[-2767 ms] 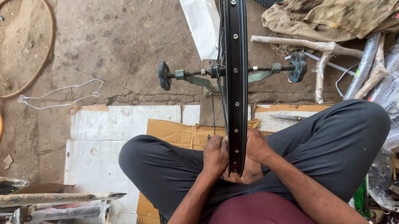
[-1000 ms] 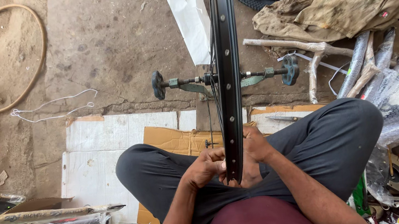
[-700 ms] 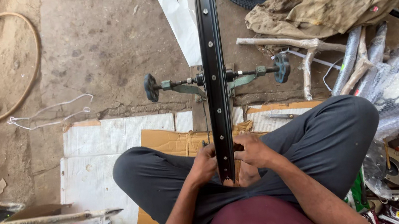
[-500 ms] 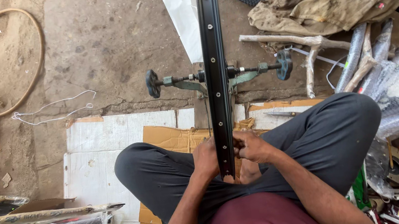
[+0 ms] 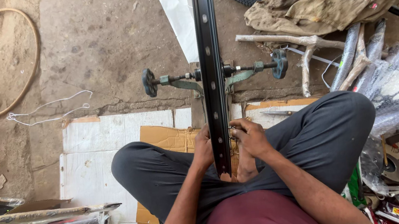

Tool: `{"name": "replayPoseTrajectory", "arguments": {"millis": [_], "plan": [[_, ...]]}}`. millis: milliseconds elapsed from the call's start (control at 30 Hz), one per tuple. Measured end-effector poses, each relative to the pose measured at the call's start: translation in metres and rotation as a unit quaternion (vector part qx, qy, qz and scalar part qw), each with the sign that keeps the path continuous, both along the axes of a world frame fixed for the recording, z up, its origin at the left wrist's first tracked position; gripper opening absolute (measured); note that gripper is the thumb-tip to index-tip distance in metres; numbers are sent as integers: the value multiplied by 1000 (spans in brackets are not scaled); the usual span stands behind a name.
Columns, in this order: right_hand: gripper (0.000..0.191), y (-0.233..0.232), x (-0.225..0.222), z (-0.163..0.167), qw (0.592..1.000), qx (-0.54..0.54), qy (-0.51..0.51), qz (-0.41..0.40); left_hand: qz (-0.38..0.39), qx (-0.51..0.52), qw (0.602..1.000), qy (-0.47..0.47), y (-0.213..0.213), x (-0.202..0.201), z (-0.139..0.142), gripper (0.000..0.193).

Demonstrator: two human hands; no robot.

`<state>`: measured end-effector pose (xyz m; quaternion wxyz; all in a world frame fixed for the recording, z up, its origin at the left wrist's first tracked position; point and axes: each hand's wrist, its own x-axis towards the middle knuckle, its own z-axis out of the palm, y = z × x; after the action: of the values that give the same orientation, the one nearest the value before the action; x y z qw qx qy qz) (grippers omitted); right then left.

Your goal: The person sits on the floor and inserts spokes into the holes of a bicycle wheel rim, threading nuts onto the spokes by hand.

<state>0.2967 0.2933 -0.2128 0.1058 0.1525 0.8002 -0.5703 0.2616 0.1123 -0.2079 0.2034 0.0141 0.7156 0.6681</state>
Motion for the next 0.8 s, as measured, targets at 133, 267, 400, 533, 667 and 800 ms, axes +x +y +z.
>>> {"name": "replayPoseTrajectory", "arguments": {"millis": [133, 267, 400, 533, 667, 800], "plan": [[17, -9, 1, -4, 996, 27, -65, 63, -33, -48, 992, 115, -7, 3, 24, 18], [16, -15, 1, -4, 992, -42, -69, 93, -2, -137, 949, 283, -12, 17, 23, 31], [19, -11, -1, 1, 989, -46, -92, 108, -2, -152, 988, -16, -10, 28, -1, 42], [14, -3, -3, 8, 981, -59, -99, 154, -42, -45, 996, -69, -16, 26, -11, 32], [11, 5, -5, 5, 975, -127, -153, 98, -146, -129, 981, 18, -28, 13, 5, 31], [12, 2, -11, -11, 994, -67, -71, 48, -172, -142, 974, -50, -26, 6, 28, 29]]}}
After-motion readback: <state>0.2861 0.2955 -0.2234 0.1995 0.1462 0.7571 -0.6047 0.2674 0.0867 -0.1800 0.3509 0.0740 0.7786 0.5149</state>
